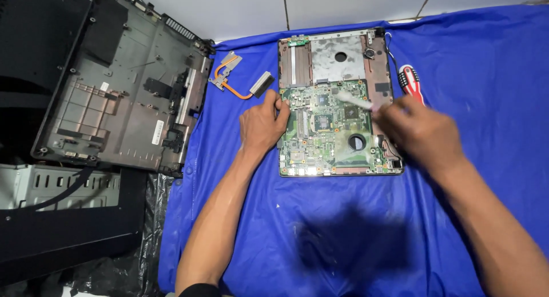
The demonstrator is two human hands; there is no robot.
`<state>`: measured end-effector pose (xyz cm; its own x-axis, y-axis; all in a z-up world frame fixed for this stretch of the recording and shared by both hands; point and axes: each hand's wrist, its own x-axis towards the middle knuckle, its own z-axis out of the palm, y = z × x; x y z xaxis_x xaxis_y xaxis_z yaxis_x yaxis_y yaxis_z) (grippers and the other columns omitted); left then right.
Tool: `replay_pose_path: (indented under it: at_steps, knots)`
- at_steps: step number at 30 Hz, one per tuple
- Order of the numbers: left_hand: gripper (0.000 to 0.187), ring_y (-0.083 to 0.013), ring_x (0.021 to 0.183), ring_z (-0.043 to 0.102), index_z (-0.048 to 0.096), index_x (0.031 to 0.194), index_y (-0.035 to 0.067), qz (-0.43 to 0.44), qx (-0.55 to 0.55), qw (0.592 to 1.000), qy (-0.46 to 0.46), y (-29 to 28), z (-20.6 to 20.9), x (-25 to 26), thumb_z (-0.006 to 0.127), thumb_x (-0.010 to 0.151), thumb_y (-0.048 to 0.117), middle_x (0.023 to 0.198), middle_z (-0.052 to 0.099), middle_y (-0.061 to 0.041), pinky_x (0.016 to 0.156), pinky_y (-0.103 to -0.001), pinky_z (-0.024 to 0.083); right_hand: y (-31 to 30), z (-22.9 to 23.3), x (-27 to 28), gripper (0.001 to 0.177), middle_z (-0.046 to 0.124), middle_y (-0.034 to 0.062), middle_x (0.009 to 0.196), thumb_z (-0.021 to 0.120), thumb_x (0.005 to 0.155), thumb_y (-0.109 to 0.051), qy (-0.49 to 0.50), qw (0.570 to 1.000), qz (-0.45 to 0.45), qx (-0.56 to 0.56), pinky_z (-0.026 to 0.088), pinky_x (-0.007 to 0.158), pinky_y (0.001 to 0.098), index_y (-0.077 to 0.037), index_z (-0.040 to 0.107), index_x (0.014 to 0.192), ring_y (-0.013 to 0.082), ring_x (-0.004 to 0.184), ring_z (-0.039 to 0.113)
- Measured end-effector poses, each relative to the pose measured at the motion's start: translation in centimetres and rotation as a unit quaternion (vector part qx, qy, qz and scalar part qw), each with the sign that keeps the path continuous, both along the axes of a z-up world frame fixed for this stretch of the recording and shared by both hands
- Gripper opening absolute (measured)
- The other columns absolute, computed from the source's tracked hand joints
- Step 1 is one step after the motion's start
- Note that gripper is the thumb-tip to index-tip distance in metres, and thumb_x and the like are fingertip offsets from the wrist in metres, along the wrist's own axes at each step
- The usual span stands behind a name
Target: The person cleans a disassembled electronic circuit board using a white brush. The board is placed on a blue tarp, and the person systematically brushes the surface to remove dust or debris. A screwdriver is visible on the tarp, but it is not used during the clip.
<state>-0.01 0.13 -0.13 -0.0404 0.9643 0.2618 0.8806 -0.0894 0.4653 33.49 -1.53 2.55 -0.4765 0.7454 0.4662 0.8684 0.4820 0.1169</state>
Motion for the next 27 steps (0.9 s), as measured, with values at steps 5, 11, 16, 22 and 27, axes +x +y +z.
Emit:
replay_pose_path:
  at_steps: [5, 11, 16, 22, 27]
  knots:
    - [0.023, -0.0420, 0.052, 0.059, 0.045, 0.091, 0.018, -0.001, 0.004, 1.000, -0.008, 0.0, 0.1, 0.0, 0.052, 0.101, 0.038, 0.056, 0.056, -0.005, 0.051, -0.054, 0.040, -0.6, 1.8, -0.4, 0.017, 0.064, 0.0047, 0.100, 0.070, 0.106, -0.027, 0.111, 0.991, 0.049, -0.052, 0.054, 0.058, 0.0430, -0.019, 0.074, 0.119, 0.0276, 0.077, 0.068]
    - [0.023, -0.0409, 0.051, 0.059, 0.045, 0.090, 0.019, -0.006, 0.006, 1.000, -0.010, -0.2, 0.0, -0.1, 0.053, 0.101, 0.038, 0.055, 0.055, -0.004, 0.049, -0.054, 0.039, 0.6, -0.2, 2.2, 0.035, 0.067, 0.0052, 0.098, 0.068, 0.103, -0.013, 0.144, 0.979, 0.075, -0.122, 0.051, 0.066, 0.0392, -0.020, 0.073, 0.137, 0.0255, 0.083, 0.067]
    - [0.024, -0.0418, 0.051, 0.060, 0.044, 0.091, 0.018, -0.005, 0.004, 1.000, -0.010, -0.1, 0.3, -0.1, 0.052, 0.102, 0.037, 0.057, 0.056, -0.006, 0.050, -0.055, 0.040, 0.3, 2.1, 2.0, 0.030, 0.074, 0.0039, 0.096, 0.065, 0.105, -0.013, 0.192, 0.962, 0.106, -0.161, 0.052, 0.077, 0.0359, -0.013, 0.074, 0.133, 0.0228, 0.085, 0.069]
    - [0.024, -0.0408, 0.051, 0.059, 0.043, 0.091, 0.019, -0.007, 0.014, 1.000, -0.007, 0.0, 0.1, 0.0, 0.052, 0.101, 0.038, 0.057, 0.056, -0.005, 0.049, -0.054, 0.040, 0.9, 0.7, 3.0, 0.022, 0.080, -0.0015, 0.113, 0.072, 0.108, -0.018, 0.168, 0.983, 0.003, -0.072, 0.052, 0.067, 0.0333, -0.022, 0.082, 0.127, 0.0165, 0.096, 0.075]
    - [0.023, -0.0362, 0.048, 0.059, 0.044, 0.091, 0.019, -0.015, 0.003, 1.000, -0.005, 0.0, 0.1, -0.1, 0.051, 0.102, 0.037, 0.055, 0.054, -0.003, 0.048, -0.052, 0.041, -0.3, -0.2, 1.0, 0.025, 0.078, 0.0030, 0.092, 0.060, 0.107, -0.041, 0.035, 0.992, -0.109, -0.060, 0.052, 0.053, 0.0430, -0.037, 0.073, 0.127, 0.0281, 0.078, 0.075]
